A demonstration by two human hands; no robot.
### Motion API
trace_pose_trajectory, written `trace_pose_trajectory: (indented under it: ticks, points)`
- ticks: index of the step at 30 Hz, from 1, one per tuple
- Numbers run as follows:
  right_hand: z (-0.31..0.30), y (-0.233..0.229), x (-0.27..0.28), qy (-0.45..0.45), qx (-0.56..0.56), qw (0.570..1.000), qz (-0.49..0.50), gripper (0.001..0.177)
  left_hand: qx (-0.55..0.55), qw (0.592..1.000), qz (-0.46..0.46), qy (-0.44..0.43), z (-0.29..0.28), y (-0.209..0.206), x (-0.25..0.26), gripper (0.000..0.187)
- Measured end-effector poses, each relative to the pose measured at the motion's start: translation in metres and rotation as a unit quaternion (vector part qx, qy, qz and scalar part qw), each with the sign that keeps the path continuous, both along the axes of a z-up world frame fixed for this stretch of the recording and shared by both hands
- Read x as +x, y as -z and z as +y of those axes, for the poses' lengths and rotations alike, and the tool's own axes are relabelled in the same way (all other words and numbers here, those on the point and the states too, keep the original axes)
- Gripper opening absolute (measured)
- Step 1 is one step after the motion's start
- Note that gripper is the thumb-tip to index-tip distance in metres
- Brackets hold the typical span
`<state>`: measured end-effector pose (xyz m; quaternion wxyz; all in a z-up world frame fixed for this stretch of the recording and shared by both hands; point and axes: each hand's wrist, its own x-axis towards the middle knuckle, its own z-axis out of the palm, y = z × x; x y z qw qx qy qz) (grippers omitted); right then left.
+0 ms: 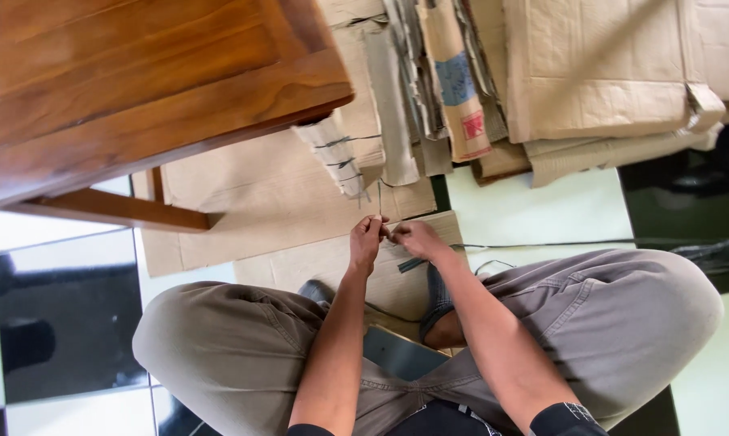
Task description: Wrapping a wooden table leg with protective paper and securing it with string
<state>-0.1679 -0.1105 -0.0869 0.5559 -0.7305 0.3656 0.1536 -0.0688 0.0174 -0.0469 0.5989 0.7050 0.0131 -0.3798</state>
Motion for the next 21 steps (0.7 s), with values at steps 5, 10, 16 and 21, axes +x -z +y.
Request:
trace_pose_trajectory:
  ticks: [5,10,16,21]
  points:
    - [0.028,-0.059,0.033,0.217,0.181,0.956,-0.076,0.022,0.045,0.997,-0.055,0.018,0.036,0.019,0.007,0.021]
    - [0.052,-0.067,0.055,0.210,0.225,0.940,-0.143,0.028,0.094,0.992,-0.073,0.052,0.061,0.011,0.010,0.023]
    - [0.051,-0.058,0.067,0.372,0.280,0.868,-0.171,0.009,0.087,0.991,-0.084,0.052,0.066,0.011,0.020,0.024]
    - [0.010,-0.068,0.077,0.505,0.253,0.808,-0.167,0.015,0.103,0.985,-0.125,-0.062,0.048,0.012,0.047,0.019]
